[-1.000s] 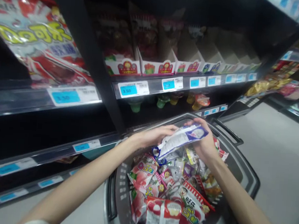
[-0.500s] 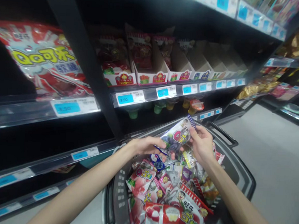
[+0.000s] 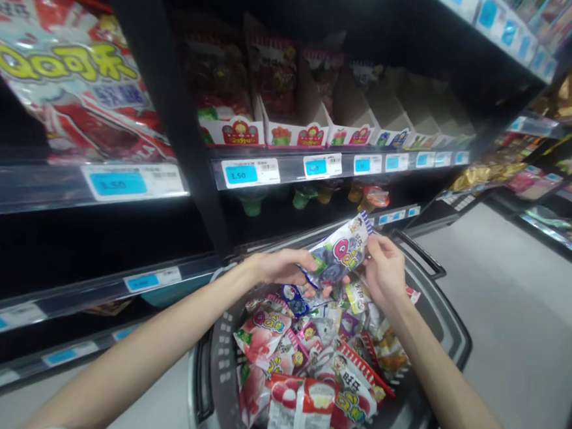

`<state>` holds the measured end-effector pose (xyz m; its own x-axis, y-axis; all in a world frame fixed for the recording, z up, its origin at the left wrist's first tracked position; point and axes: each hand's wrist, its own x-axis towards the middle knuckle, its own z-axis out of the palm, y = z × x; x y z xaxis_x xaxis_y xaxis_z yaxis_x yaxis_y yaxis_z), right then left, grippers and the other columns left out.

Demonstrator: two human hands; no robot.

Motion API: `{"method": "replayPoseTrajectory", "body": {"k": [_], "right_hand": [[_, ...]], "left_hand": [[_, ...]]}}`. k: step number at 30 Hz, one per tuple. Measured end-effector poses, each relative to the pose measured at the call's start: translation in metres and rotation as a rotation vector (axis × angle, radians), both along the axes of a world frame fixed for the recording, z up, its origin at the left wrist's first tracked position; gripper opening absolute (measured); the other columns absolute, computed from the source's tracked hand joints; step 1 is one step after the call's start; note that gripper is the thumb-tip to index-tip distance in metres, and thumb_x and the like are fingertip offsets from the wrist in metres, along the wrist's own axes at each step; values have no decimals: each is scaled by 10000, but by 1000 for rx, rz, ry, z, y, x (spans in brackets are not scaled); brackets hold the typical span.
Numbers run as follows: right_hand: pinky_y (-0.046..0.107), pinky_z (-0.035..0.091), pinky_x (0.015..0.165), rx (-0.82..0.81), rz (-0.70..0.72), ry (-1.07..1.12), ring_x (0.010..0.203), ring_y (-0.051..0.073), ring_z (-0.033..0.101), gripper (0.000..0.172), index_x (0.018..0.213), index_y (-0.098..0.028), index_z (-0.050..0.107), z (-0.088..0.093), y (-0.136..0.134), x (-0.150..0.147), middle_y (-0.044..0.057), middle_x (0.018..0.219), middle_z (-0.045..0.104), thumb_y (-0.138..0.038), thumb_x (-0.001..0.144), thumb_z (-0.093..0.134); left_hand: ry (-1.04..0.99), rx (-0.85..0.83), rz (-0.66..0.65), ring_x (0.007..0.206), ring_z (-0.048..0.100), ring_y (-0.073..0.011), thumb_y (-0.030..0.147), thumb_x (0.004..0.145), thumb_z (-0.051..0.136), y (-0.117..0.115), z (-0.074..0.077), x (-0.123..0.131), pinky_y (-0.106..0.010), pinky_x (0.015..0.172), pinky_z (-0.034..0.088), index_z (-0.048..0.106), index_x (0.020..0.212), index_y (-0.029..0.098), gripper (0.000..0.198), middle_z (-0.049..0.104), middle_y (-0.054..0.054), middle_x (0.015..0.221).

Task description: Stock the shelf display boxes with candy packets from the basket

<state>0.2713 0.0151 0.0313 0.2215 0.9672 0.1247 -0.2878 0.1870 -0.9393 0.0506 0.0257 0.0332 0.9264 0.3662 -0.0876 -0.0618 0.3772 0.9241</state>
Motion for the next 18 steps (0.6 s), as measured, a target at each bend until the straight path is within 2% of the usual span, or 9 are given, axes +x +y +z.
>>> {"method": "replayPoseTrajectory", "body": {"k": [2, 5, 7, 9, 11, 13, 15, 18], "right_hand": [[182, 426, 505, -3, -42, -43, 589, 65, 503, 340, 783, -203, 711, -4, 2, 1, -35, 727, 616, -461, 672, 903], [219, 555, 649, -2, -62, -94, 800, 116, 642, 359, 972, -253, 716, -4, 1, 3, -5, 974, 689, -489, 739, 855], [293, 611, 771, -39, 31, -70, 998, 173, 685, 447, 1090, -292, 680, 1, 0, 4, 20, 1195, 681, -521, 743, 844], [346, 626, 815, -95, 194, -61, 1089, 213, 687, 535, 1172, -308, 651, 7, -3, 2, 46, 1321, 649, -535, 730, 851], [344, 625, 786, -110, 342, -122, 1077, 227, 694, 611, 1200, -300, 647, 13, -6, -3, 61, 1315, 662, -486, 676, 900], [333, 606, 821, -79, 403, -238, 1031, 219, 700, 610, 1153, -261, 672, 18, -8, -10, 59, 1209, 714, -387, 621, 942], [347, 580, 897, -51, 387, -366, 991, 218, 707, 547, 1070, -223, 693, 23, -10, -16, 50, 1081, 753, -313, 596, 952], [403, 564, 965, -48, 358, -460, 1014, 248, 716, 555, 1089, -218, 696, 28, -14, -20, 52, 1064, 767, -300, 599, 944]], "left_hand": [[39, 90, 105, 684, 530, -151, 463, 757, 642, -1, -1, 4, -281, 638, 423, 590, 1347, 140, 675, 698, -60, 881], [67, 325, 283, 860, 571, -172, 393, 821, 685, -3, 1, 9, -260, 685, 460, 435, 1519, 275, 751, 670, -63, 1167], [45, 427, 372, 930, 580, -191, 410, 871, 658, -5, 3, 10, -272, 700, 482, 322, 1585, 318, 794, 584, -84, 1369], [33, 506, 469, 979, 594, -220, 462, 916, 597, -5, 4, 10, -314, 763, 516, 264, 1613, 285, 792, 544, -114, 1418], [59, 668, 569, 1137, 579, -269, 485, 918, 600, -4, 1, 8, -385, 967, 509, 262, 1618, 234, 817, 526, -136, 1417], [107, 888, 616, 1328, 492, -302, 464, 891, 654, -3, -4, 7, -423, 1167, 390, 273, 1617, 226, 854, 467, -140, 1465], [162, 1052, 624, 1412, 440, -304, 415, 862, 689, -1, -11, 7, -431, 1231, 331, 245, 1625, 271, 894, 384, -123, 1533], [219, 1183, 647, 1439, 438, -301, 367, 828, 711, 2, -19, 8, -433, 1225, 369, 220, 1624, 322, 936, 285, -101, 1599]]}}
